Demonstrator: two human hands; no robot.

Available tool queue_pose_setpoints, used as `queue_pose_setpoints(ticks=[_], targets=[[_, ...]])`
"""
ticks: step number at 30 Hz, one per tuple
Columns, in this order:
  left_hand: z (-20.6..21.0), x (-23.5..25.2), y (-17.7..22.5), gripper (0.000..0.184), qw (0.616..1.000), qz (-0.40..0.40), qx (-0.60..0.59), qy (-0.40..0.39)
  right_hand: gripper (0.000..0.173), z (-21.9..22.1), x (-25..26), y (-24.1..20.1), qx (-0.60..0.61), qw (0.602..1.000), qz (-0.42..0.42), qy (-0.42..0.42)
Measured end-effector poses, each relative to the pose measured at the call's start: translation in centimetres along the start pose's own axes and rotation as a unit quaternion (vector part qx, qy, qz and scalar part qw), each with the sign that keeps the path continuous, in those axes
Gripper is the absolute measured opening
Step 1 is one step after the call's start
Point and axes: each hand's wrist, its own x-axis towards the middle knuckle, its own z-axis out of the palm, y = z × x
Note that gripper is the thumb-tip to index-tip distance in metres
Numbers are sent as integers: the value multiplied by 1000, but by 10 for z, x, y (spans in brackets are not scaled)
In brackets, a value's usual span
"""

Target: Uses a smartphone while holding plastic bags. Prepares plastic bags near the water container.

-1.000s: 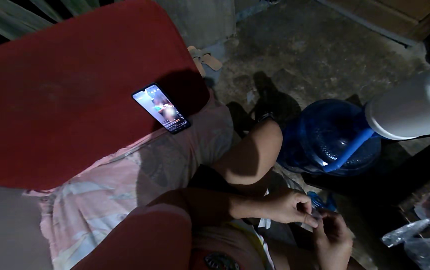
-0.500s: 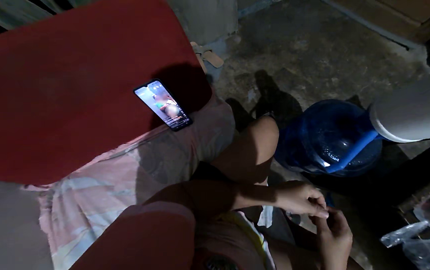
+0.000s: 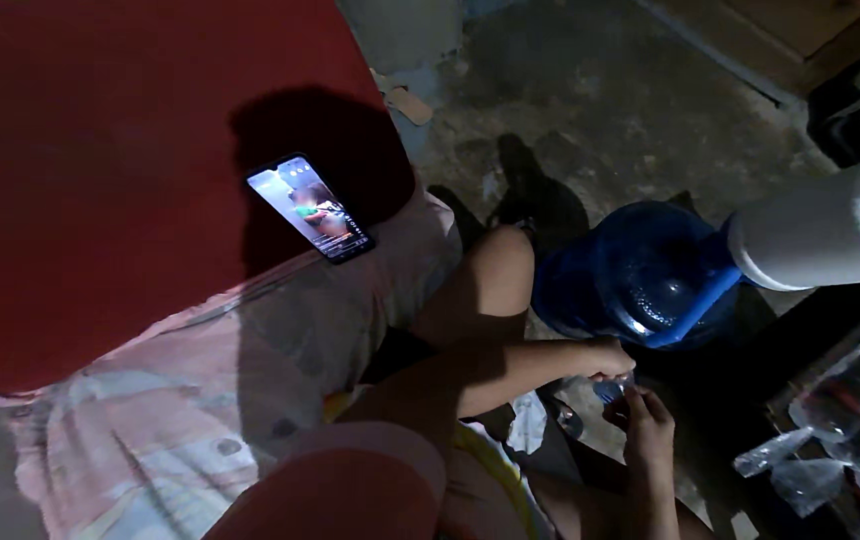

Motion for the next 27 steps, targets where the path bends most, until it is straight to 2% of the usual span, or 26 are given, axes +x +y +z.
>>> queue_pose_setpoints(ticks=[7,12,19,24,27], targets=[[-27,-15,5,24,995,43,-88,-4,30,13,-3,-35,182,982,48,-6],[-24,-14,14,20,993,60,-101,4,35,11,3,-39,265,962,61,-2],[-32,-24,22,26,989,104,-109,5,36,18,3,-51,259,965,29,-4],[-44,-39,26,26,983,172,-48,41,37,24,3,-66,248,968,-17,-25],[-44,-46,28,23,967,217,-126,44,39,22,4,-72,261,964,-38,-31]])
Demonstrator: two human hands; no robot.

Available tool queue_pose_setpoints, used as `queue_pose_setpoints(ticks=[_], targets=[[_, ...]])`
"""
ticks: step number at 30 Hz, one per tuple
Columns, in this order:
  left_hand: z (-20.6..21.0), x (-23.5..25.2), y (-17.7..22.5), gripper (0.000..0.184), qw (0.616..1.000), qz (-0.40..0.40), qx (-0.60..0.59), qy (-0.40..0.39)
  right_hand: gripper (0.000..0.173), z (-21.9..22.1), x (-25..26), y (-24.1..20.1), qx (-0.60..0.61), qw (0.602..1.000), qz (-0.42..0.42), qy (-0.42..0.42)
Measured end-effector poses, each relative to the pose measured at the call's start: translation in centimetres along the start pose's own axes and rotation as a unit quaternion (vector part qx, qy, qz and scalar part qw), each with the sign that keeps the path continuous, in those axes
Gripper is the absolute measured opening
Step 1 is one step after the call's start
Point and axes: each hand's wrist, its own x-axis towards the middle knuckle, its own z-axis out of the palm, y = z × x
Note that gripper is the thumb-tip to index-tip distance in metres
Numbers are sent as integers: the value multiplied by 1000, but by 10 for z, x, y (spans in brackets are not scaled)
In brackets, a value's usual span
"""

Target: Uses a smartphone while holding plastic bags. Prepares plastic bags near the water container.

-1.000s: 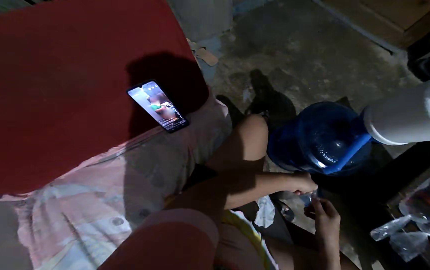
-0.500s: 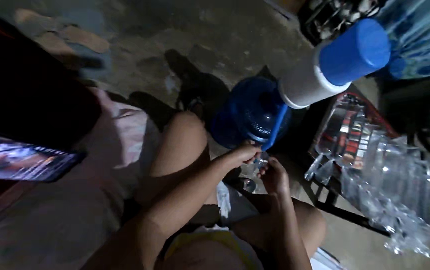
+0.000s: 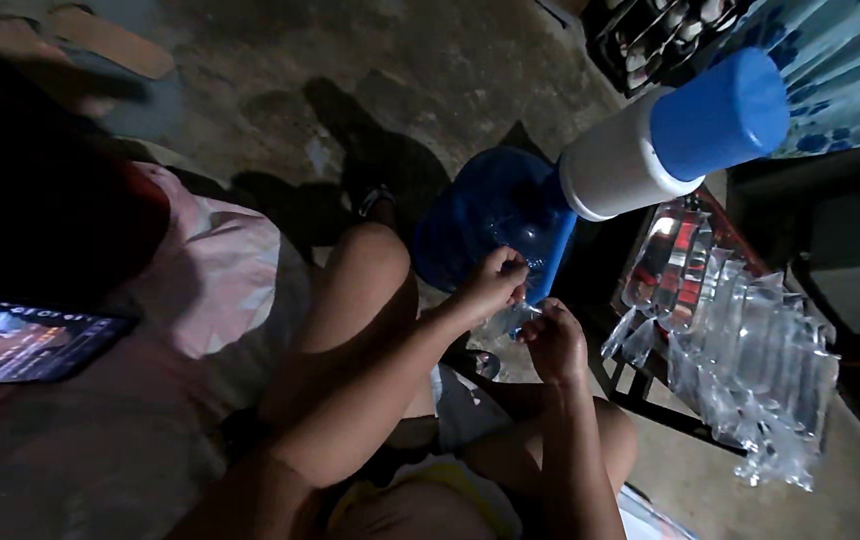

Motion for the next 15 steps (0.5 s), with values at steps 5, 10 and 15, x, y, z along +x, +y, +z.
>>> queue_pose_setpoints(ticks=[5,10,15], targets=[[2,3,-2,26,983,112,-143,5,44,0,2,-18,38,999,-6,-6],[-13,1,-4,35,995,97,-13,20,45,-1,6,-26,62,998,-9,-17],[-14,-11,-9,42,986,69,121,-92,39,-7,10,-25,21,998,-48,-36]])
